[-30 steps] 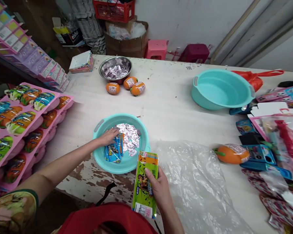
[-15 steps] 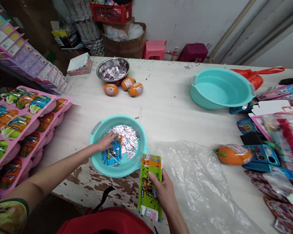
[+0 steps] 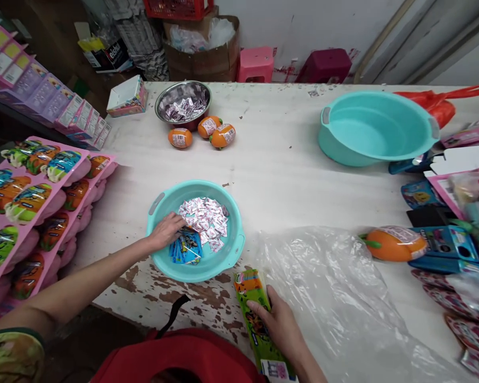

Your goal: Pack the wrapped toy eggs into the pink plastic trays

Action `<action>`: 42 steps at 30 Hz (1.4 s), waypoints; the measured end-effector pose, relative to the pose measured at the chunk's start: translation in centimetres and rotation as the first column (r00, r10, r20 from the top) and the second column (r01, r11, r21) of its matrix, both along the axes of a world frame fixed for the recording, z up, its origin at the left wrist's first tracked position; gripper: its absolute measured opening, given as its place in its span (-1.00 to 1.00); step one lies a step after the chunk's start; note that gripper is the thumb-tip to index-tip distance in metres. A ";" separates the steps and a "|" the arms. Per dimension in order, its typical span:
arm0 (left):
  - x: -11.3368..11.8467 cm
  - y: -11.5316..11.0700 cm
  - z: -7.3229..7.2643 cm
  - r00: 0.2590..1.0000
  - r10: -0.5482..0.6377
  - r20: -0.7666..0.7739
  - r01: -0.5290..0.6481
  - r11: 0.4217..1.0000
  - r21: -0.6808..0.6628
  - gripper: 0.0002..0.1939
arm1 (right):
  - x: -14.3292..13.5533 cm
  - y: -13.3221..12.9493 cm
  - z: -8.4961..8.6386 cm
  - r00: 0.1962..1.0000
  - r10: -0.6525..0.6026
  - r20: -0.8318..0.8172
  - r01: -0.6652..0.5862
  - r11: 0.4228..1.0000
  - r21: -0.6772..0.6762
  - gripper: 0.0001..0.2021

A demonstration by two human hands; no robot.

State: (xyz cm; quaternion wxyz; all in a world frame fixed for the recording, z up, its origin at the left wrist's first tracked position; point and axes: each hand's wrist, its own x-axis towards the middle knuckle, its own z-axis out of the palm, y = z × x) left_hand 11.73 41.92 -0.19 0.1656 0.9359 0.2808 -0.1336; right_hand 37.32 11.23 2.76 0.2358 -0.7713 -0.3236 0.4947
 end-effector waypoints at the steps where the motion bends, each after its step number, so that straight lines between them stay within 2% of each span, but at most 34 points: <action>1: -0.2 0.0 0.1 1.000 -0.021 0.014 0.021 1.000 -0.005 -0.61 | -0.2 -0.1 -0.4 0.997 0.063 0.045 -0.062 0.998 -0.034 -0.63; 3: -0.5 0.1 0.4 0.996 -0.079 0.029 0.080 0.997 -0.021 -0.58 | -0.8 0.0 -1.2 0.979 0.175 0.102 -0.164 0.981 -0.107 -0.67; 5: -0.4 0.2 0.7 0.993 -0.115 -0.007 0.115 0.992 -0.059 -0.56 | -1.5 0.3 -1.7 0.958 0.237 0.162 -0.210 0.964 -0.164 -0.70; 9: 0.6 0.1 1.1 0.979 -0.025 -0.205 0.002 0.994 -0.108 -0.56 | -3.3 0.9 -2.3 0.962 0.259 0.089 -0.245 0.959 -0.145 -0.79; 12: 1.3 0.4 1.7 0.967 0.039 -0.251 -0.059 0.995 -0.076 -0.56 | -4.8 1.6 -3.1 0.956 0.291 0.040 -0.287 0.955 -0.078 -0.79; 15: 0.8 1.0 3.0 0.990 0.085 -0.116 -0.090 0.995 -0.044 -0.52 | -6.0 2.6 -4.3 0.928 0.363 0.084 -0.355 0.930 -0.095 -0.82; 18: -1.0 1.1 4.5 0.995 0.030 0.094 -0.027 0.999 -0.027 -0.53 | -6.5 3.4 -4.8 0.885 0.390 0.254 -0.378 0.921 -0.094 -0.75; 21: -3.1 0.2 5.0 0.966 0.008 0.258 -0.009 1.000 0.003 -0.58 | -6.4 3.1 -3.7 0.825 0.302 0.478 -0.331 0.943 -0.025 -0.58; 23: -4.3 -0.9 4.7 0.929 0.053 0.367 -0.055 0.998 -0.006 -0.63 | -6.3 2.3 -2.3 0.831 0.227 0.508 -0.286 0.957 0.041 -0.66; 25: -5.2 -2.0 4.1 0.870 0.097 0.483 -0.075 0.995 -0.065 -0.67 | -6.6 1.5 -0.6 0.875 0.105 0.472 -0.220 0.956 0.194 -0.78; 27: -5.7 -3.1 3.7 0.791 0.138 0.596 -0.070 0.988 -0.136 -0.69 | -7.3 1.5 0.8 0.909 -0.069 0.411 -0.127 0.894 0.430 -0.73; 29: -5.9 -4.1 3.9 0.696 0.222 0.683 -0.110 0.973 -0.204 -0.71 | -8.5 2.8 1.8 0.926 -0.164 0.342 -0.095 0.773 0.627 -0.46; 31: -5.9 -5.1 4.8 0.608 0.375 0.699 -0.209 0.926 -0.315 -0.73 | -9.8 5.1 2.3 0.950 -0.140 0.280 -0.106 0.699 0.707 -0.04; 33: -6.0 -6.1 6.5 0.573 0.526 0.629 -0.275 0.846 -0.457 -0.76 | -10.8 7.8 2.6 0.984 -0.054 0.172 -0.088 0.691 0.717 0.27; 34: -6.2 -6.6 7.5 0.581 0.581 0.570 -0.287 0.802 -0.524 -0.77 | -11.2 9.1 2.8 0.997 -0.014 0.079 -0.046 0.706 0.707 0.32; 36: -7.2 -7.6 9.2 0.611 0.654 0.445 -0.284 0.707 -0.648 -0.77 | -11.7 10.9 3.2 0.985 0.037 -0.171 0.084 0.757 0.648 0.26; 38: -8.8 -8.6 10.1 0.606 0.719 0.341 -0.276 0.592 -0.757 -0.74 | -12.4 11.6 3.2 0.908 0.046 -0.417 0.204 0.821 0.533 0.14; 40: -10.8 -9.7 9.7 0.569 0.782 0.254 -0.276 0.473 -0.836 -0.71 | -13.6 11.3 2.8 0.825 0.049 -0.563 0.229 0.882 0.412 0.00; 42: -12.9 -10.9 8.3 0.532 0.824 0.196 -0.292 0.396 -0.871 -0.70 | -15.5 10.4 1.9 0.797 0.073 -0.600 0.171 0.925 0.340 -0.27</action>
